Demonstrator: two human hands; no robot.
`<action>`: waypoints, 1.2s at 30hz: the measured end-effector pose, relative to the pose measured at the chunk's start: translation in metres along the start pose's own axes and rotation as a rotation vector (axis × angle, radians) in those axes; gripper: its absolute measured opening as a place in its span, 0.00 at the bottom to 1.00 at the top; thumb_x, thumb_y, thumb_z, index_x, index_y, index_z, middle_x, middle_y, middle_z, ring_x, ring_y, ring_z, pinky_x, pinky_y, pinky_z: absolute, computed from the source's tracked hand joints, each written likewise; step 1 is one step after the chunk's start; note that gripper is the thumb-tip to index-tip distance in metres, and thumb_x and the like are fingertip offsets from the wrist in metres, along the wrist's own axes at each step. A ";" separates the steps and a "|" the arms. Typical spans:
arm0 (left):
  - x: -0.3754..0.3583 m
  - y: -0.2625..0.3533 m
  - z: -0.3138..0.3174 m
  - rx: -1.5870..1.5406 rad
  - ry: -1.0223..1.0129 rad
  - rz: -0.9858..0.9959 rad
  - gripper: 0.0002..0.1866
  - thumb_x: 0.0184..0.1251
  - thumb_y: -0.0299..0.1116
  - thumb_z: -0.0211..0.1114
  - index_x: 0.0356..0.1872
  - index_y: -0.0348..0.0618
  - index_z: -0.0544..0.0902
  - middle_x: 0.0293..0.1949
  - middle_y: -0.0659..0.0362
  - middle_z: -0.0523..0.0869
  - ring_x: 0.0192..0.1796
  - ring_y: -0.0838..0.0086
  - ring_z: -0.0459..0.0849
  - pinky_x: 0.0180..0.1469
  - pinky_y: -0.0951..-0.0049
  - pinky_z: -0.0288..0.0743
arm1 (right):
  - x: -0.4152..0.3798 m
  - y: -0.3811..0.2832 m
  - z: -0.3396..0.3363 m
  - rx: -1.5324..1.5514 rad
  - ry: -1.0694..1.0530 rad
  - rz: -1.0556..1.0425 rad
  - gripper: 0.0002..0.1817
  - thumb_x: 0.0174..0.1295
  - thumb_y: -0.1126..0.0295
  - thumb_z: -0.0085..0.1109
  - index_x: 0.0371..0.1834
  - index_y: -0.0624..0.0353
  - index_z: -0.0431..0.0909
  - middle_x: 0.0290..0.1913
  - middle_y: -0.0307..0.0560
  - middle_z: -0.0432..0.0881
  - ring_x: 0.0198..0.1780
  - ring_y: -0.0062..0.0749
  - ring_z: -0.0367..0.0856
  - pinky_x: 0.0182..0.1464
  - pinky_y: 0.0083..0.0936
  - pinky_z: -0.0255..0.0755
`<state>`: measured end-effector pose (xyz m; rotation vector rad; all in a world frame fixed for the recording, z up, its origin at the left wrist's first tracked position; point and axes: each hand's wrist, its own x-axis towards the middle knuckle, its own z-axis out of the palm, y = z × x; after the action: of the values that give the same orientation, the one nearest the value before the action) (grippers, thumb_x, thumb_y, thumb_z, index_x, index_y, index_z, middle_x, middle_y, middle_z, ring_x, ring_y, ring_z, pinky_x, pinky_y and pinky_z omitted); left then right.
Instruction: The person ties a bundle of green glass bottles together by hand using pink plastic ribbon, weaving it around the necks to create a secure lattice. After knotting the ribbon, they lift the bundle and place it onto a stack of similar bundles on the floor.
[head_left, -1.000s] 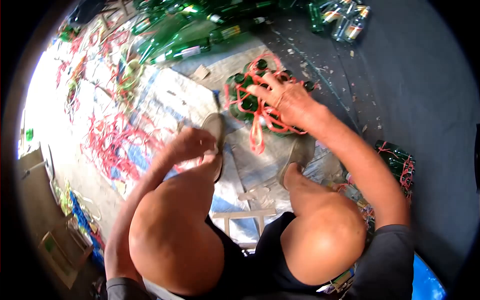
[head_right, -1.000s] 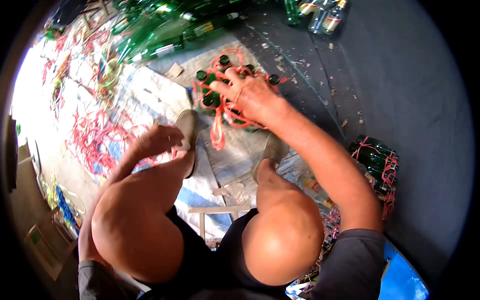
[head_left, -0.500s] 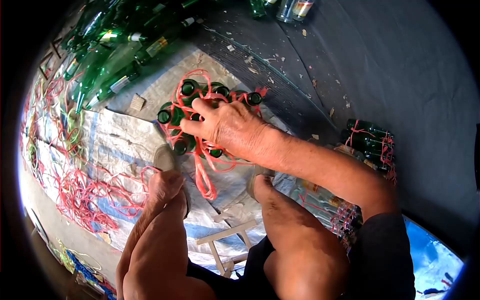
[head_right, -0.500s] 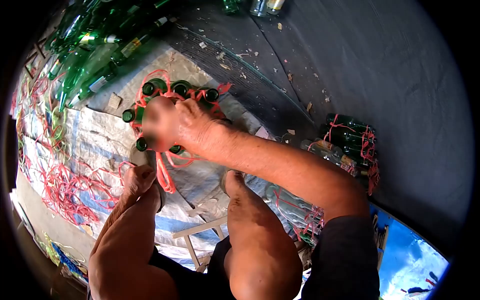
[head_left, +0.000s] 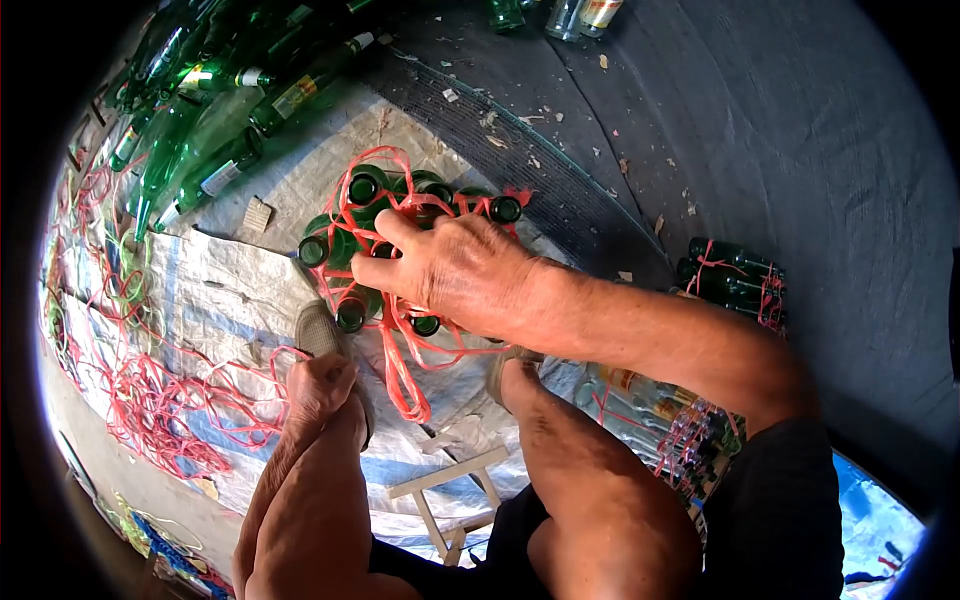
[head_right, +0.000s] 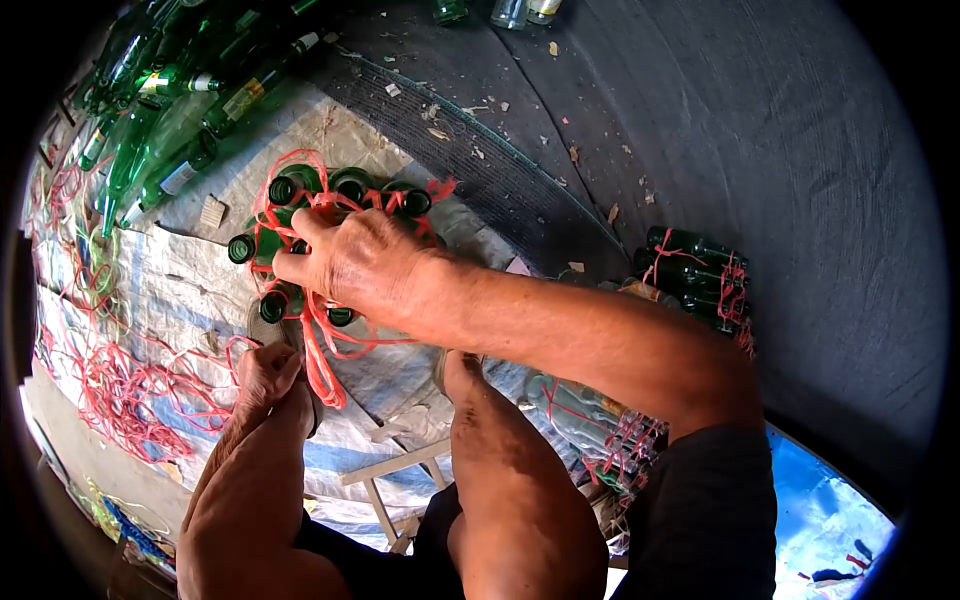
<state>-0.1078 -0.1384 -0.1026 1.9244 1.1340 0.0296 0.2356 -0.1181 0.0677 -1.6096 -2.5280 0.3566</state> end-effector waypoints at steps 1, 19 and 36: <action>0.000 -0.001 0.000 -0.007 0.000 -0.007 0.10 0.66 0.41 0.78 0.32 0.47 0.92 0.21 0.54 0.88 0.23 0.57 0.89 0.28 0.60 0.80 | 0.000 0.001 -0.001 -0.022 -0.007 0.002 0.17 0.67 0.69 0.65 0.57 0.45 0.77 0.52 0.55 0.77 0.27 0.52 0.92 0.30 0.48 0.89; 0.000 0.008 -0.003 -0.008 -0.013 -0.079 0.10 0.66 0.44 0.78 0.33 0.49 0.94 0.24 0.55 0.91 0.29 0.56 0.92 0.35 0.58 0.85 | -0.029 0.053 -0.036 0.048 -0.112 0.029 0.29 0.57 0.78 0.73 0.64 0.45 0.81 0.53 0.52 0.79 0.39 0.53 0.92 0.36 0.47 0.87; 0.005 0.019 0.002 -0.011 0.012 -0.108 0.09 0.66 0.38 0.79 0.31 0.44 0.92 0.23 0.52 0.90 0.25 0.60 0.91 0.31 0.63 0.80 | -0.144 0.178 -0.108 0.033 -0.071 0.478 0.37 0.58 0.85 0.72 0.70 0.45 0.74 0.65 0.53 0.80 0.62 0.67 0.84 0.59 0.54 0.85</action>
<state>-0.0911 -0.1398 -0.0922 1.8527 1.2416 -0.0117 0.4773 -0.1624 0.1283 -2.2124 -2.1392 0.5035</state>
